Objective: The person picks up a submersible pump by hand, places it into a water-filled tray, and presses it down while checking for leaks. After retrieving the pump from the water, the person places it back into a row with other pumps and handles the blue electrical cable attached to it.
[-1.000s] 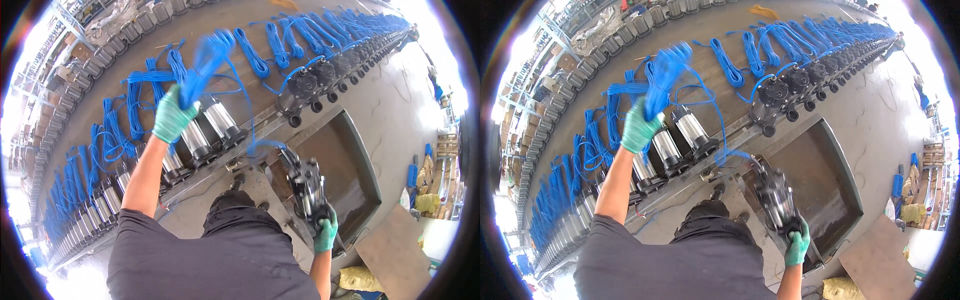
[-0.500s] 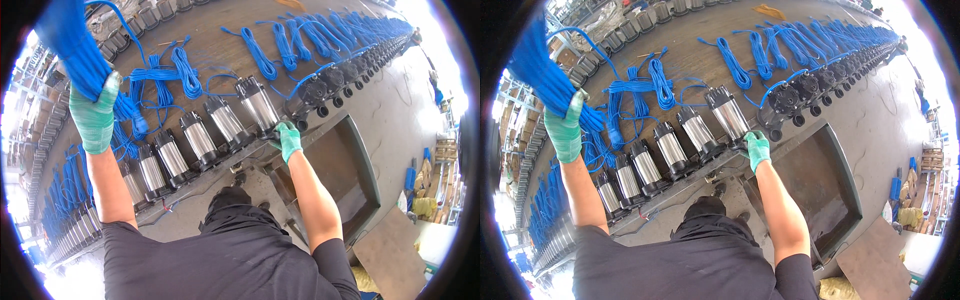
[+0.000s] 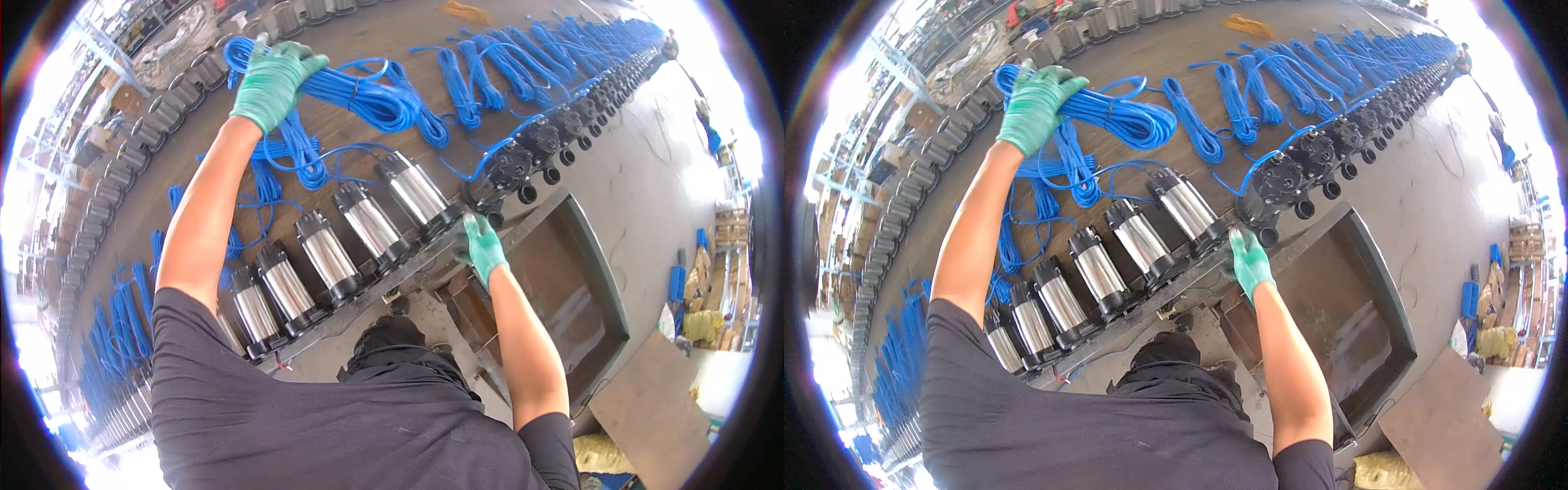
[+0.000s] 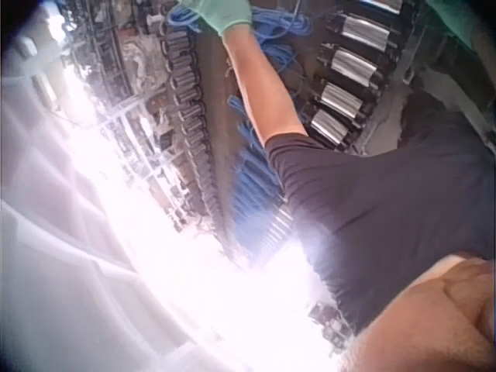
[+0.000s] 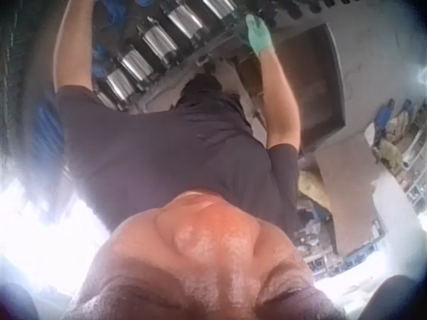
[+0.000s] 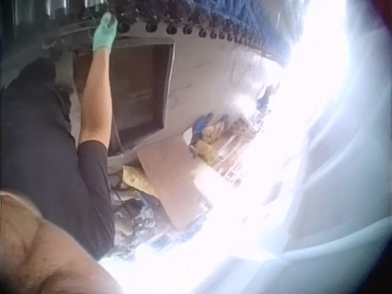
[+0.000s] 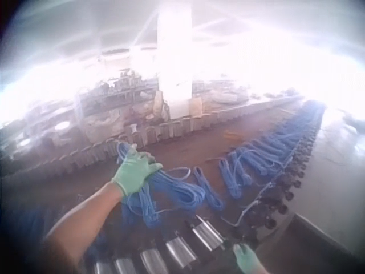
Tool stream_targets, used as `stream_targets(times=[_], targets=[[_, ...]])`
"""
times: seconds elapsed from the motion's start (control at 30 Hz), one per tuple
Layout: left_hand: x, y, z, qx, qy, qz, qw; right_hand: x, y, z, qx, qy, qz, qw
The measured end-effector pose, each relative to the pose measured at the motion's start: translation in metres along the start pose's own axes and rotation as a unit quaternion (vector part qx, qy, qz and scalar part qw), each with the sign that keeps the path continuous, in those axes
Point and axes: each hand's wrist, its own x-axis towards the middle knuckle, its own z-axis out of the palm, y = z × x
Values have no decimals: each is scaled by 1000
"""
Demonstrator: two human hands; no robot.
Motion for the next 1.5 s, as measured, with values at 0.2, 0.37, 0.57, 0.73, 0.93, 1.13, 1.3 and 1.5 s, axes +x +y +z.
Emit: stream_targets(times=[0.2, 0.37, 0.57, 0.73, 0.93, 1.13, 1.3, 1.5], targets=[[-5, 32, 156, -41, -262, 71, 961, -114, 80, -92, 59, 85, 54, 993], [-28, 102, 188, -272, -47, -11, 961, -239, 167, -169, 85, 281, 105, 950], [-22, 204, 71, -452, 5, 16, 892, -340, 248, -212, 49, 458, 72, 885], [-47, 340, -3, -583, -55, 145, 797, -329, 262, -252, -230, 517, -13, 824], [-61, 521, 21, -503, -151, 150, 838, -295, 281, -323, -370, 474, -108, 791], [-66, 591, 55, -318, -274, 40, 907, -261, 325, -348, -419, 454, -34, 785], [-53, 602, 36, -261, -353, 15, 899, -253, 315, -347, -427, 469, -29, 773], [-47, 604, 40, -223, -359, -1, 906, -246, 311, -349, -439, 458, -24, 772]])
